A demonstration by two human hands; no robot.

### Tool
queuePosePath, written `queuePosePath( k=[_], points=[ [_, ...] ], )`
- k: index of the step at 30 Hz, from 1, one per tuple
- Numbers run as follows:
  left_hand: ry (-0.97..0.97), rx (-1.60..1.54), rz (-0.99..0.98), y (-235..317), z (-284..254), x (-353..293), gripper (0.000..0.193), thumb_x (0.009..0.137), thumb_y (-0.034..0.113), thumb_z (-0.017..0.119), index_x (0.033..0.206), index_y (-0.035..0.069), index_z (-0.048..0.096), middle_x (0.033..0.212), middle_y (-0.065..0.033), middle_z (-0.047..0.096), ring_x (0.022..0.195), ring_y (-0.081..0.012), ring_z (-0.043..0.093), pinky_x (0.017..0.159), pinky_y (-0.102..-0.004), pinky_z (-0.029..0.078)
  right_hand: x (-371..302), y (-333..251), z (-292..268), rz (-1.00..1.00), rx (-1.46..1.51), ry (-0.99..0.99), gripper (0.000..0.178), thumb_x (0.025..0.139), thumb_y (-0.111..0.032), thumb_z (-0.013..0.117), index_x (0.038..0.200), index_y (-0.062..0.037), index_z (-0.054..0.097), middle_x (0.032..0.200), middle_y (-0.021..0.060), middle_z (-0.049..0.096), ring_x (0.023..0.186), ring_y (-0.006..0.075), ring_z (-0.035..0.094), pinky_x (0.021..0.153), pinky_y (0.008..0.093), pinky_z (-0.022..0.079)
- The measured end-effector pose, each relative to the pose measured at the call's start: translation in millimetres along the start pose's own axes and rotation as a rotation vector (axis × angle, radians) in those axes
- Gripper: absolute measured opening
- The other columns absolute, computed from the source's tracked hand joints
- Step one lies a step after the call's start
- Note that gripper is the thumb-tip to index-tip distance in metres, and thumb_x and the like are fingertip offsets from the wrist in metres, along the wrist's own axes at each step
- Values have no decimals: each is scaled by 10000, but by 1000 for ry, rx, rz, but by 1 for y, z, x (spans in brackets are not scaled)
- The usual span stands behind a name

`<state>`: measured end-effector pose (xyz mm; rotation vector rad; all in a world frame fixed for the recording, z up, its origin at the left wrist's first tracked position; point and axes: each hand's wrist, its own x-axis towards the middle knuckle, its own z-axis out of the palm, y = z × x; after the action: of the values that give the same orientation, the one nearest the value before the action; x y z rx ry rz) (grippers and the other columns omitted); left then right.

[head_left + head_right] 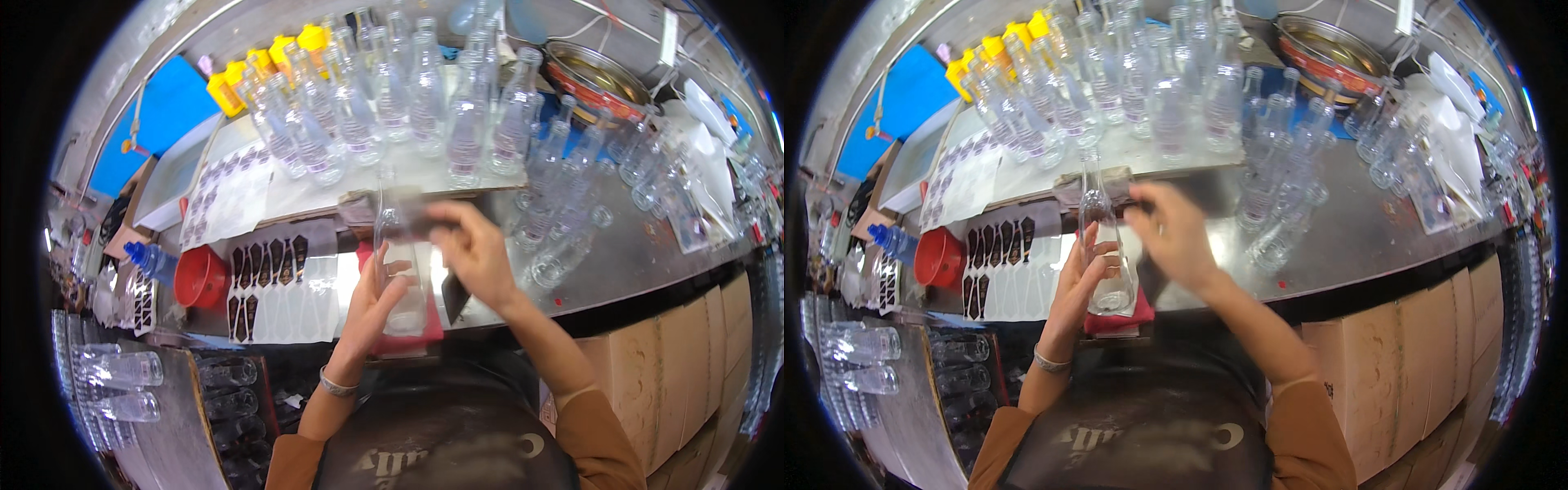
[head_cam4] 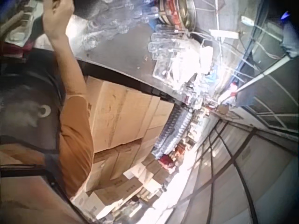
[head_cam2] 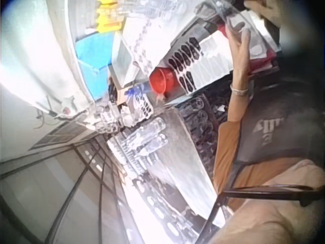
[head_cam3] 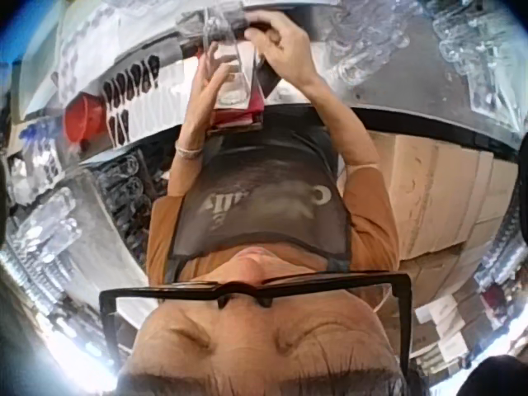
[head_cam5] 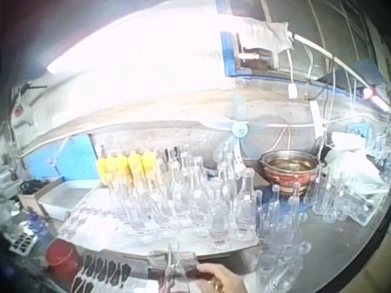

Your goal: The person repeatedly picks clear plastic bottles, places each into a clear plastic sleeve, and applies a printed label to the sleeve using a handheld applicator. The labeled bottles are set aside on the counter. The process is repeated for multiple bottles in a continuous sequence.

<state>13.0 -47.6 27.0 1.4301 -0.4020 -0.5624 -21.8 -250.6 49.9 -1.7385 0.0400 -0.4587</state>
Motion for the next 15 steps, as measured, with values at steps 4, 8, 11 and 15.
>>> queuePosePath(
  k=[4, 8, 11, 15],
  points=[
    [91, -25, -49, -37, -17, 8, 721, 1069, 315, 504, 1612, 21, 131, 1546, -236, 365, 1362, -301, 472, 1083, -394, 426, -57, 16, 32, -26, -110, -98, 436, 896, -138, 723, 1289, 5, 600, 1272, 142, 645, 607, 91, 560, 576, 265, 479],
    [73, 11, 33, -30, -14, -4, 716, 1073, 286, 485, 1612, 7, 105, 1597, -237, 302, 1429, -323, 410, 1131, -412, 376, -72, 14, 40, -64, -208, -89, 453, 920, -127, 700, 1327, 25, 574, 1385, 188, 583, 627, 128, 601, 610, 279, 509],
    [112, 79, 83, -17, -11, -14, 699, 1065, 201, 483, 1609, -9, 97, 1621, -235, 264, 1450, -324, 387, 1150, -414, 350, -70, 20, 43, 6, -149, -104, 442, 941, -103, 666, 1351, 25, 561, 1384, 188, 577, 635, 128, 615, 617, 279, 515],
    [198, 239, 76, 18, -9, -31, 642, 1029, 63, 504, 1586, -33, 198, 1589, -229, 339, 1398, -303, 457, 1113, -369, 397, -63, 26, 42, 285, 58, -206, 425, 973, -103, 625, 1369, 30, 548, 1368, 180, 575, 646, 126, 628, 621, 272, 525]
  ],
)
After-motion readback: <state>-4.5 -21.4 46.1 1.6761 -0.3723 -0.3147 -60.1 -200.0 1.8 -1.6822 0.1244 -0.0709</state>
